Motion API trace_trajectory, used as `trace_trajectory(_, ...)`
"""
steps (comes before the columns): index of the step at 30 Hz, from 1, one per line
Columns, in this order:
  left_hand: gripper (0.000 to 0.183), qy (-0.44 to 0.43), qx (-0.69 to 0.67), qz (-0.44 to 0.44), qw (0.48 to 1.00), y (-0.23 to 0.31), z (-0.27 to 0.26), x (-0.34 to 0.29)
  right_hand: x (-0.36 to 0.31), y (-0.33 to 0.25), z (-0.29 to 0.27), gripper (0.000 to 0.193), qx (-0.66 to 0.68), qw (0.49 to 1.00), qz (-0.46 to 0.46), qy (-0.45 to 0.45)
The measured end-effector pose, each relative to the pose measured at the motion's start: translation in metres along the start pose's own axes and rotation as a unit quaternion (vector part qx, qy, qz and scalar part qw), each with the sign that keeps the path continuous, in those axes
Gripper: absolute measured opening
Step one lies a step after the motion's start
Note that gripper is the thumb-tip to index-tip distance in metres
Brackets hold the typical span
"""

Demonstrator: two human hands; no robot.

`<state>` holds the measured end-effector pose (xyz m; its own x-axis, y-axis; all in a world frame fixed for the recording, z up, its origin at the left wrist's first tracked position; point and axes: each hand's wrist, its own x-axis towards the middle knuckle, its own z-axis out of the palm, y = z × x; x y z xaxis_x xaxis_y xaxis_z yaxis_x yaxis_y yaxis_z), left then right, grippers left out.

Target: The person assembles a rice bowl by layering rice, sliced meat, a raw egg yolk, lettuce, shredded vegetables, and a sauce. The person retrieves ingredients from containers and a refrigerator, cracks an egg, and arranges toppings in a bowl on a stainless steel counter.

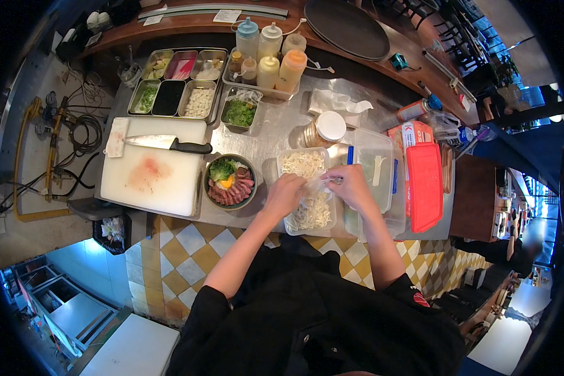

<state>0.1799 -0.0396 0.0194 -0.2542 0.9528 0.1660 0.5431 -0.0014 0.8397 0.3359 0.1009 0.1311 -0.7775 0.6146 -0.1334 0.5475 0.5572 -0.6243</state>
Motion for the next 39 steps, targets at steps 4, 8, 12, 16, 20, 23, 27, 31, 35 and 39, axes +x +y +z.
trace_trajectory(4, 0.018, -0.024, 0.07, -0.008, 0.997, -0.009, 0.012, -0.003, -0.004, -0.002, -0.016, 0.022, 0.021, 0.999, 0.017, 0.023)
trace_trajectory(8, 0.028, -0.058, 0.136, -0.013, 0.989, 0.004, 0.012, -0.009, -0.005, -0.012, -0.034, 0.019, 0.071, 0.996, 0.001, 0.055)
trace_trajectory(12, 0.037, -0.069, 0.062, -0.085, 0.992, 0.029, -0.012, -0.018, -0.002, -0.01, -0.028, 0.018, 0.069, 0.996, 0.016, 0.047)
trace_trajectory(16, 0.04, 0.026, -0.015, -0.112, 0.993, 0.029, -0.031, -0.043, 0.0, 0.003, -0.009, 0.016, -0.008, 0.999, 0.006, 0.041)
trace_trajectory(20, 0.044, 0.049, -0.065, -0.14, 0.987, 0.013, -0.042, -0.068, 0.013, -0.019, 0.002, 0.016, 0.026, 0.999, 0.011, 0.026)
trace_trajectory(23, 0.049, 0.132, -0.103, -0.122, 0.978, 0.007, -0.051, -0.087, 0.032, -0.062, 0.007, 0.018, 0.105, 0.994, -0.003, 0.001)
trace_trajectory(27, 0.07, 0.304, -0.077, -0.114, 0.943, 0.012, -0.094, -0.091, 0.069, -0.108, 0.054, 0.02, 0.207, 0.976, -0.049, -0.033)
trace_trajectory(31, 0.082, 0.357, 0.017, -0.105, 0.928, -0.006, -0.144, -0.092, 0.104, -0.137, 0.121, 0.021, 0.219, 0.971, -0.068, -0.069)
trace_trajectory(35, 0.073, 0.303, -0.009, -0.143, 0.942, -0.045, -0.166, -0.098, 0.124, -0.148, 0.167, 0.025, 0.156, 0.983, -0.025, -0.097)
trace_trajectory(39, 0.056, 0.263, -0.024, -0.133, 0.955, -0.079, -0.168, -0.101, 0.131, -0.141, 0.194, 0.025, 0.189, 0.976, 0.008, -0.105)
